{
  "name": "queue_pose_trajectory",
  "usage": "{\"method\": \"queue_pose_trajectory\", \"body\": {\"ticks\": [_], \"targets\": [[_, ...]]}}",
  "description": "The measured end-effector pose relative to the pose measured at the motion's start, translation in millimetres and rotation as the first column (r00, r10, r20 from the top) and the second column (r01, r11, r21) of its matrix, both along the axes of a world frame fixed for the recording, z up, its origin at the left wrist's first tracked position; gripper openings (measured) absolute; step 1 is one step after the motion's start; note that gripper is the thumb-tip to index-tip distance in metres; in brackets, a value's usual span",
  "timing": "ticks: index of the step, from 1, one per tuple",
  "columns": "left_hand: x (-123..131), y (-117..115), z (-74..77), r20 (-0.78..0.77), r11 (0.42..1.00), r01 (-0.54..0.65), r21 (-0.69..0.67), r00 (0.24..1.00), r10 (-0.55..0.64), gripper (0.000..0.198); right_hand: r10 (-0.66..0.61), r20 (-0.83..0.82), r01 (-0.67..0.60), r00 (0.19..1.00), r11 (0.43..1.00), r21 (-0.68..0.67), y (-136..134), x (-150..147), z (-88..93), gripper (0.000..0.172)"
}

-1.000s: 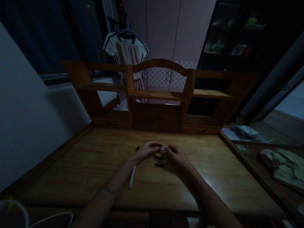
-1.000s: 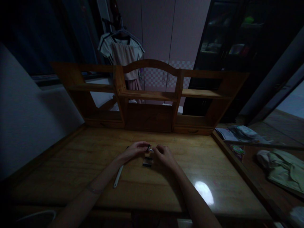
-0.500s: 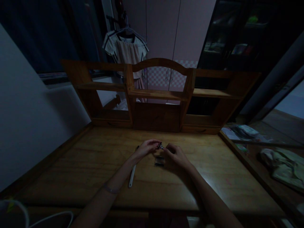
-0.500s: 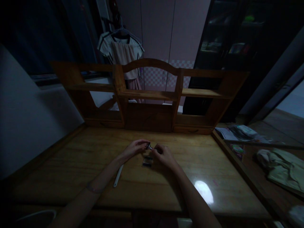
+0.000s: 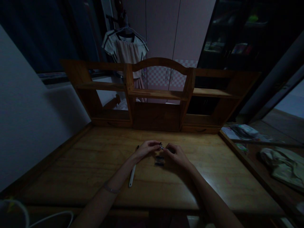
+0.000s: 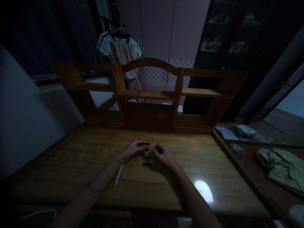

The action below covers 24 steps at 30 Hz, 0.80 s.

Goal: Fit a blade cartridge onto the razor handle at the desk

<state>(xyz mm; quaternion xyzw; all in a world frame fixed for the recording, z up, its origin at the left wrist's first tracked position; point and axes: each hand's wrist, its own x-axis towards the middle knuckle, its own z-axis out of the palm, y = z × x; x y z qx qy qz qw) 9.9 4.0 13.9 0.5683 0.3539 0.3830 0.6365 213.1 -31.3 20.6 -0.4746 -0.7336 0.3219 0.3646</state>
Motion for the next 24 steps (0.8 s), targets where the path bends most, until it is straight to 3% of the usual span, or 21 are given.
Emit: {"method": "queue_pose_trajectory", "body": {"ticks": [10, 24], "targets": [[-0.9, 0.9, -2.1, -0.019, 1.000, -0.002, 0.002, 1.000, 0.002, 0.044, -0.002, -0.019, 0.001, 1.000, 0.999, -0.042, -1.4, -0.3, 0.9, 0.035], [0.9, -3.5, 6.5, -0.008, 1.000, 0.003, 0.021, 1.000, -0.002, 0.042, -0.005, -0.040, 0.004, 0.999, 0.999, -0.034, -0.6, -0.2, -1.7, 0.033]]}}
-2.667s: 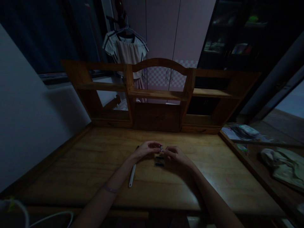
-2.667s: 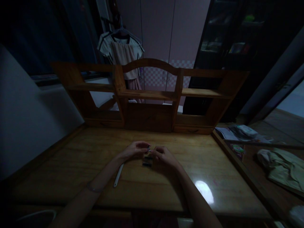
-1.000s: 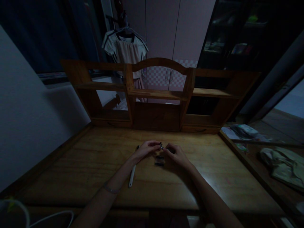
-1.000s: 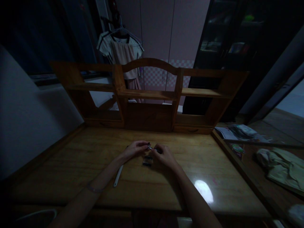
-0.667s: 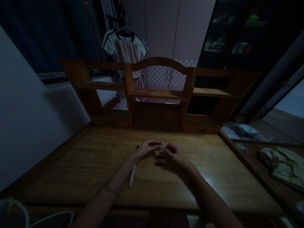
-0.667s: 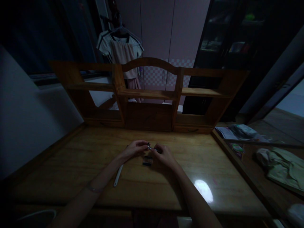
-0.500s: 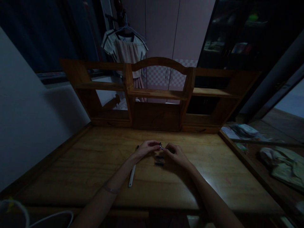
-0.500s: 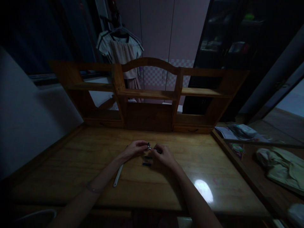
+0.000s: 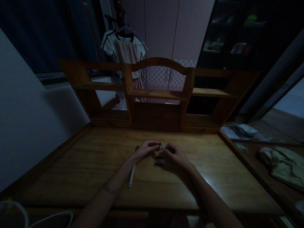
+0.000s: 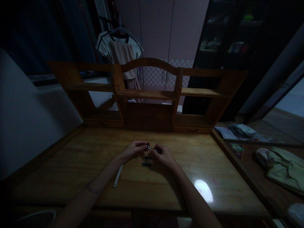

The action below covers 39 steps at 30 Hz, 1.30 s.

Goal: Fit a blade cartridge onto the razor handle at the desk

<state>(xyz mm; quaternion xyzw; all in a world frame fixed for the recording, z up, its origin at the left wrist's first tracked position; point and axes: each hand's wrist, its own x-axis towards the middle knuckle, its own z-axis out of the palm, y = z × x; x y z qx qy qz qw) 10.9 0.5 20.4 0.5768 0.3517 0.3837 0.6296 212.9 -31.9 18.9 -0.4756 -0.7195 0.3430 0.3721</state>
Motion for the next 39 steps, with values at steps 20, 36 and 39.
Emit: {"method": "queue_pose_trajectory", "body": {"ticks": [20, 36, 39], "targets": [[-20, 21, 4.5, -0.117, 0.731, -0.493, 0.472, 0.786, 0.606, 0.028, -0.070, 0.022, 0.068, 0.997, 0.995, 0.079, 7, 4, -7.3, 0.041], [-60, -104, -8.8, -0.726, 0.833, -0.190, 0.519, 0.416, 0.547, 0.034, -0.144, 0.005, 0.141, 0.990, 0.977, 0.163, 7, 2, -16.2, 0.038], [-56, -101, -15.0, -0.772, 0.858, -0.144, 0.494, 0.381, 0.508, 0.040, -0.146, -0.051, 0.153, 0.988, 0.968, 0.196, 7, 5, -8.6, 0.038]]}}
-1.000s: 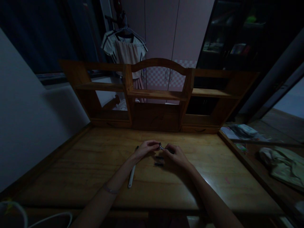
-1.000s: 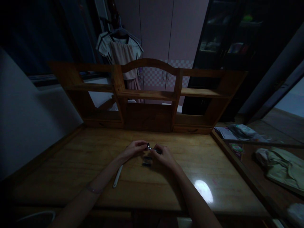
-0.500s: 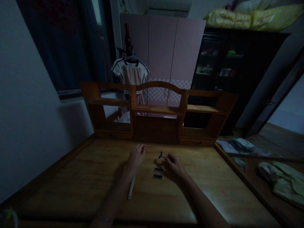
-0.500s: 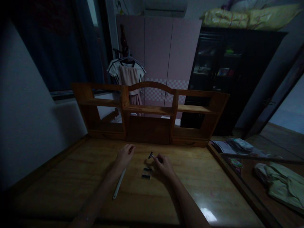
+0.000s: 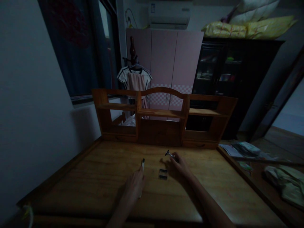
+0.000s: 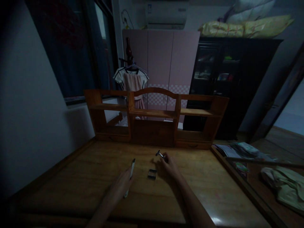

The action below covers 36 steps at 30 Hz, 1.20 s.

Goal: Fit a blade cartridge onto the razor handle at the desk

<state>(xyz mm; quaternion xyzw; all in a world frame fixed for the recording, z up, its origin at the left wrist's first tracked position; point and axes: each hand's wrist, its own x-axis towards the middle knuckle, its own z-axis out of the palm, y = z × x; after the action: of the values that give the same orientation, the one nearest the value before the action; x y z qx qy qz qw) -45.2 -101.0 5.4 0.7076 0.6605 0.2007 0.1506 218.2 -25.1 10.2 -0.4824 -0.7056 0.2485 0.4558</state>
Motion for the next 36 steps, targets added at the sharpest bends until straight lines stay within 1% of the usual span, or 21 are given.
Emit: {"method": "queue_pose_trajectory", "body": {"ticks": [3, 5, 7, 8, 10, 11, 12, 14, 16, 19, 22, 25, 28, 30, 32, 33, 34, 36], "targets": [[4, 2, -4.1, -0.080, 0.998, 0.014, -0.067, 0.997, -0.019, 0.038, -0.021, -0.106, 0.023, 0.994, 1.000, 0.019, 1, 6, 8.6, 0.039], [6, 1, -5.0, -0.117, 0.995, 0.029, -0.097, 0.992, -0.041, 0.035, -0.004, -0.200, -0.008, 0.980, 0.998, -0.057, -2, 10, 11.4, 0.040], [9, -2, -5.3, -0.138, 0.993, 0.052, -0.108, 0.988, -0.066, 0.030, 0.050, -0.336, -0.117, 0.940, 0.977, -0.180, -10, 11, 11.3, 0.042], [9, -3, -5.4, -0.148, 0.992, 0.058, -0.109, 0.986, -0.074, 0.028, 0.080, -0.419, -0.193, 0.905, 0.953, -0.235, -17, 10, 10.5, 0.043], [10, -4, -6.2, -0.170, 0.993, 0.058, -0.107, 0.982, -0.076, 0.026, 0.126, -0.570, -0.344, 0.812, 0.892, -0.293, -34, 6, 8.8, 0.044], [10, -5, -6.7, -0.178, 0.993, 0.061, -0.099, 0.981, -0.078, 0.026, 0.133, -0.628, -0.392, 0.766, 0.872, -0.294, -44, 3, 8.4, 0.043], [10, -5, -7.1, -0.184, 0.994, 0.065, -0.090, 0.980, -0.080, 0.026, 0.138, -0.668, -0.427, 0.731, 0.856, -0.291, -54, 0, 8.5, 0.042], [10, -5, -6.6, -0.187, 0.994, 0.078, -0.076, 0.978, -0.091, 0.026, 0.135, -0.710, -0.462, 0.691, 0.837, -0.291, -73, -5, 9.9, 0.042], [11, -6, -2.9, -0.185, 0.992, 0.103, -0.071, 0.976, -0.114, 0.025, 0.122, -0.709, -0.459, 0.695, 0.834, -0.306, -86, -7, 11.6, 0.041], [19, -12, 7.9, -0.193, 0.985, 0.136, -0.103, 0.969, -0.154, 0.025, 0.086, -0.632, -0.362, 0.770, 0.875, -0.321, -96, -2, 11.3, 0.040], [32, -20, 18.0, -0.189, 0.972, 0.197, -0.132, 0.957, -0.219, 0.026, -0.007, -0.475, -0.161, 0.880, 0.936, -0.312, -98, 11, 7.0, 0.040], [48, -27, 20.1, -0.177, 0.957, 0.265, -0.121, 0.943, -0.283, 0.026, -0.115, -0.316, 0.024, 0.942, 0.960, -0.277, -100, 29, 3.4, 0.039], [68, -29, 15.9, -0.177, 0.950, 0.296, -0.101, 0.934, -0.310, 0.027, -0.164, -0.205, 0.112, 0.965, 0.963, -0.245, -104, 50, 4.2, 0.039], [88, -29, 13.0, -0.162, 0.943, 0.322, -0.077, 0.930, -0.331, 0.030, -0.202, -0.134, 0.172, 0.970, 0.963, -0.209, -107, 68, 6.5, 0.039], [113, -29, 12.0, -0.151, 0.935, 0.336, -0.116, 0.924, -0.351, 0.031, -0.268, -0.064, 0.255, 0.961, 0.953, -0.165, -109, 89, 9.0, 0.039], [128, -29, 12.2, -0.143, 0.932, 0.349, -0.101, 0.922, -0.360, 0.029, -0.302, -0.025, 0.296, 0.953, 0.945, -0.140, -110, 102, 10.0, 0.039], [144, -30, 12.9, -0.131, 0.935, 0.345, -0.086, 0.926, -0.354, 0.029, -0.343, 0.016, 0.343, 0.939, 0.933, -0.111, -110, 115, 10.9, 0.038], [177, -31, 14.9, -0.085, 0.933, 0.343, -0.112, 0.932, -0.353, 0.029, -0.419, 0.109, 0.427, 0.901, 0.902, -0.064, -111, 145, 11.9, 0.039]]}}
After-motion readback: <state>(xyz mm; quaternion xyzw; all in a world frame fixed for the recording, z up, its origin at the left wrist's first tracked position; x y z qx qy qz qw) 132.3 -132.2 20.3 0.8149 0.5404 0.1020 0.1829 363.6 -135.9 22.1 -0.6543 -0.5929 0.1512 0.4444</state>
